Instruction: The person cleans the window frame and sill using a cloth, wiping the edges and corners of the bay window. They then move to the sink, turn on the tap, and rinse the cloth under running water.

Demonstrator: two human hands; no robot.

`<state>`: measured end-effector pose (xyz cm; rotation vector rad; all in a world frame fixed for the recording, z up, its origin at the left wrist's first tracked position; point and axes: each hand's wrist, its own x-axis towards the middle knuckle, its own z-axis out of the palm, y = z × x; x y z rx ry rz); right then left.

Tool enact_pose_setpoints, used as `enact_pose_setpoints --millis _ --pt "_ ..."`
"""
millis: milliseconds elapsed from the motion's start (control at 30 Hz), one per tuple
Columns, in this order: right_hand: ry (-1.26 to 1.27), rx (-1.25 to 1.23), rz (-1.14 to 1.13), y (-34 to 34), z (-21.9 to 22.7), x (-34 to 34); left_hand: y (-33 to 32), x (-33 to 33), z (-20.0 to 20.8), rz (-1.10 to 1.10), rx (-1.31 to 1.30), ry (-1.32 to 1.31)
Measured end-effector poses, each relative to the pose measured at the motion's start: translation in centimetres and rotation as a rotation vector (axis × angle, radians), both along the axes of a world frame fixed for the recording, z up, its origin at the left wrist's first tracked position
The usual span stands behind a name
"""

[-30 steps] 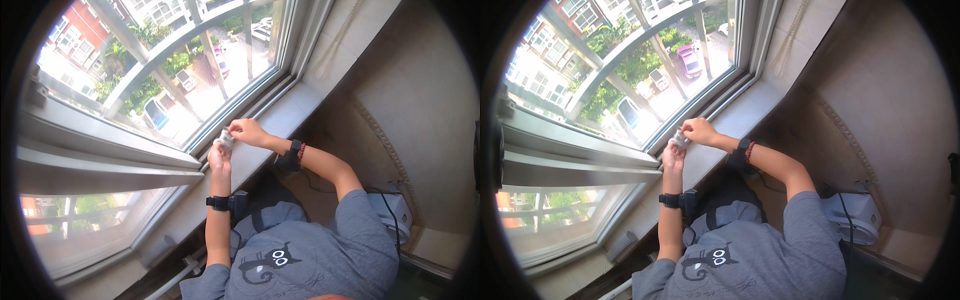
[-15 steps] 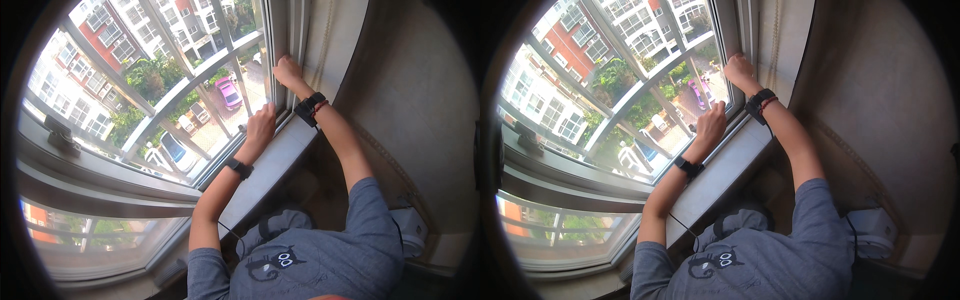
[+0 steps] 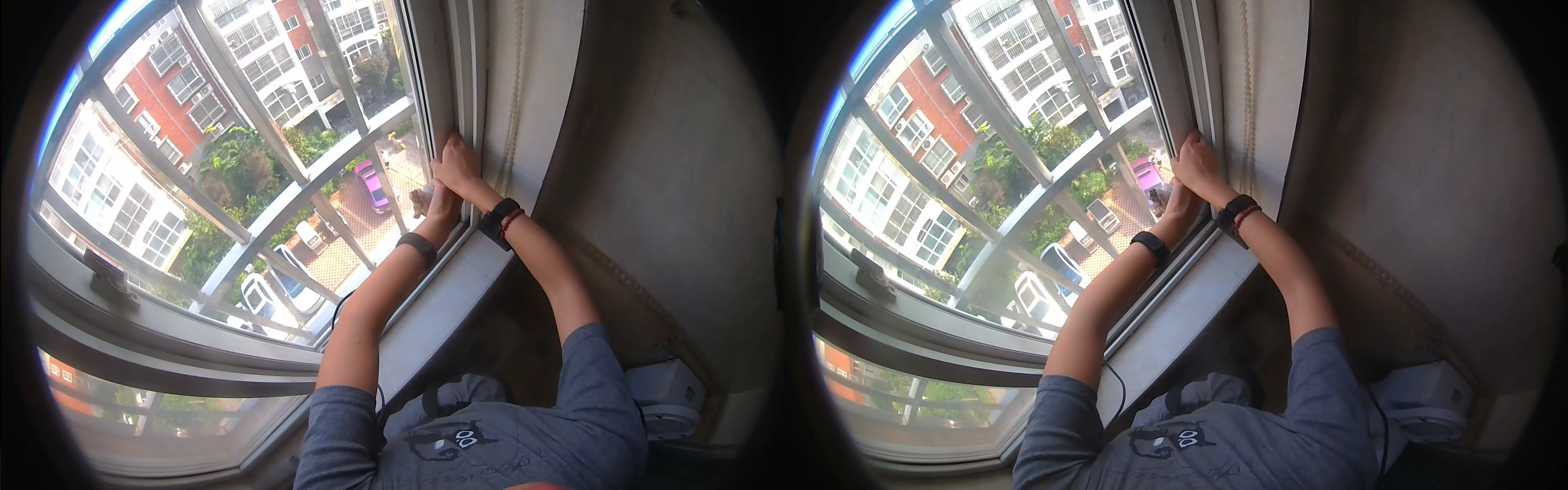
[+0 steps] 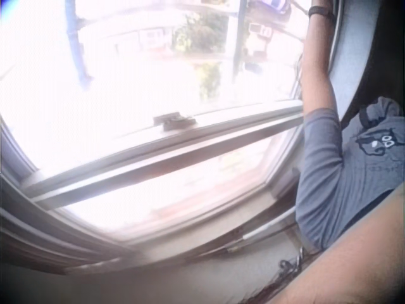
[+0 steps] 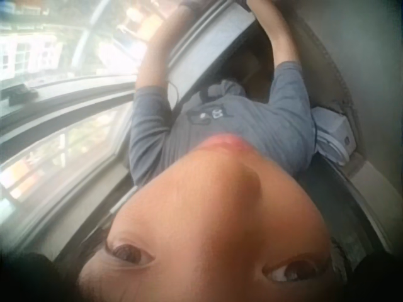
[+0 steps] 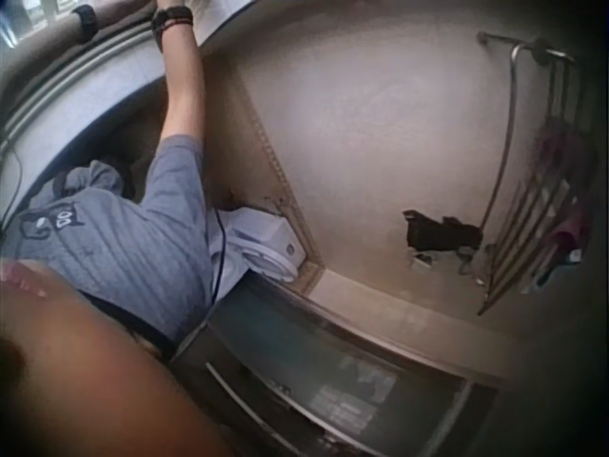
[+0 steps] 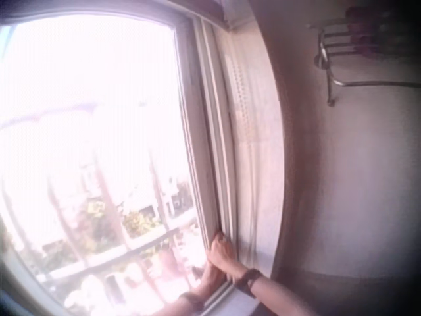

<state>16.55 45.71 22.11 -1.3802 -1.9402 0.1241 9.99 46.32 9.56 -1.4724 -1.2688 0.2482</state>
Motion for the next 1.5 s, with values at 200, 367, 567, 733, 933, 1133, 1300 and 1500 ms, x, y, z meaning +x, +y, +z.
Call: enact_pose_setpoints --millis 200,367,567,733,933,1133,1300,1500 --pt "-0.027 -0.038 0.005 0.8 -0.5 1.1 2.9 1.5 -2.3 -0.073 -0.052 -0.275" --pt "-0.012 0.001 -0.028 0.9 -1.3 0.6 3.9 1.0 -3.4 -0.043 -0.055 -0.200" --pt "0.025 0.060 -0.006 1.4 -2.0 0.9 4.5 1.0 -4.2 -0.009 -0.061 -0.146" --pt "0.034 0.059 -0.015 0.7 -1.1 1.0 5.2 0.9 -4.5 0.012 -0.052 -0.094" --pt "0.038 0.051 -0.001 1.3 -1.8 1.2 5.8 -0.1 -6.4 0.029 -0.062 -0.029" --pt "0.023 0.060 -0.002 1.0 -1.5 1.6 7.7 -0.4 -8.0 0.022 -0.060 0.022" --pt "0.050 0.105 0.011 1.2 -1.2 0.8 8.9 -2.0 -8.6 0.023 -0.039 0.083" --pt "-0.005 0.079 -0.050 0.4 -1.4 1.2 6.7 -0.5 -6.9 0.006 -0.061 0.086"
